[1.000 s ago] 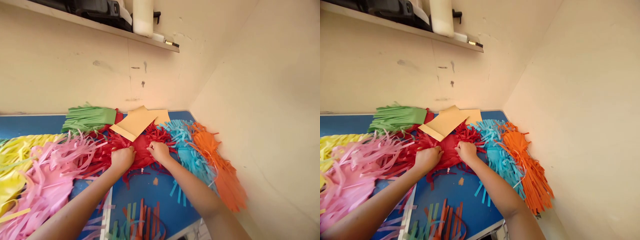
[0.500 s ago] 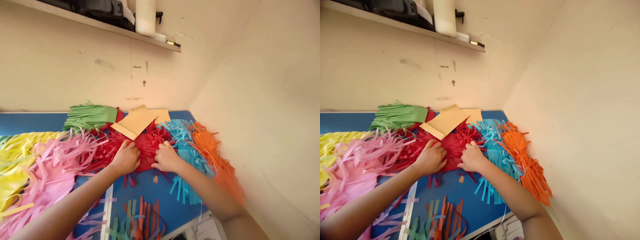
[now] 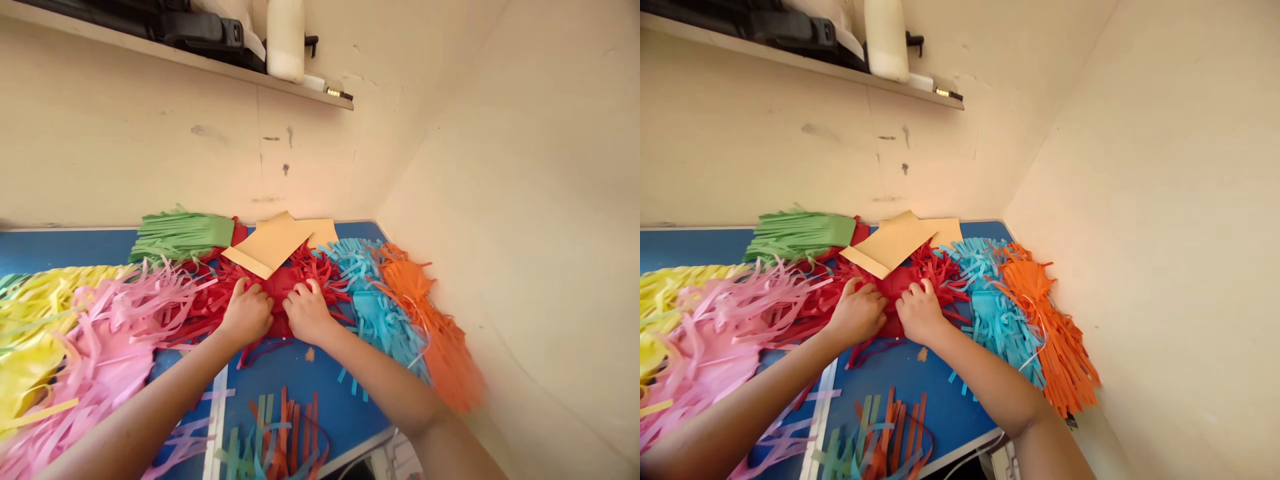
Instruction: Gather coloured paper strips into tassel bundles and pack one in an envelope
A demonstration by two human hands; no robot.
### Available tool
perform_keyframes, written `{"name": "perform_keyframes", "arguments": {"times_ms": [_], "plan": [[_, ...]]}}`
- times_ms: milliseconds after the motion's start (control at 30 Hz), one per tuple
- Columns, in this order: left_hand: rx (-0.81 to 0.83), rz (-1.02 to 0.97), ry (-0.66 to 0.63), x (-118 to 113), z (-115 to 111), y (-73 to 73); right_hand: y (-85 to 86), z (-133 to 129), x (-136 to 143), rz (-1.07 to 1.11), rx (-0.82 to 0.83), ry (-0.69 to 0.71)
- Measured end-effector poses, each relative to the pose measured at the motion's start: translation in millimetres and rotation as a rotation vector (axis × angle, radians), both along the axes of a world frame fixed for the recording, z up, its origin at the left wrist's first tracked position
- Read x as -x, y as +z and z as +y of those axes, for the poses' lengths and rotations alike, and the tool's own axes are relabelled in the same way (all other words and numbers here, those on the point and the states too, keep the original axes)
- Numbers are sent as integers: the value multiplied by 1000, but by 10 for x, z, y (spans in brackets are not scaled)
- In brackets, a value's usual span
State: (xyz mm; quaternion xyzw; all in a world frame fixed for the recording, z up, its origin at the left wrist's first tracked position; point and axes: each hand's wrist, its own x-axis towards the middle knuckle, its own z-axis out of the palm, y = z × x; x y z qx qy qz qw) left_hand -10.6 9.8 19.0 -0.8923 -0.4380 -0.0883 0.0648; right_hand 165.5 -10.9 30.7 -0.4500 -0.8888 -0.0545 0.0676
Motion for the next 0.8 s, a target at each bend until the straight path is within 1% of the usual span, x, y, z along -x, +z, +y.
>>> {"name": "perform_keyframes", "arguments": {"times_ms": [67, 133, 300, 433, 533, 700, 733, 800], "plan": [[-2, -8, 1, 45, -17, -21, -117, 40, -47, 15, 2, -66], [-2, -22, 3, 90, -30, -40, -183, 76, -124, 33, 2, -112], [6, -61, 12, 200, -36, -64, -255, 115, -292, 48, 0, -103], [5, -80, 24, 258, -48, -77, -285, 111, -357, 79, 5, -122], [6, -81, 23, 251, -81, -77, -270, 84, -334, 76, 4, -123], [17, -60, 28, 183, -118, -46, -246, 79, -250, 99, 19, -23], [23, -57, 35, 179, -111, -40, -251, 97, -252, 108, 38, -25], [41, -58, 62, 190, -79, -31, -267, 150, -282, 154, 77, -80]]}}
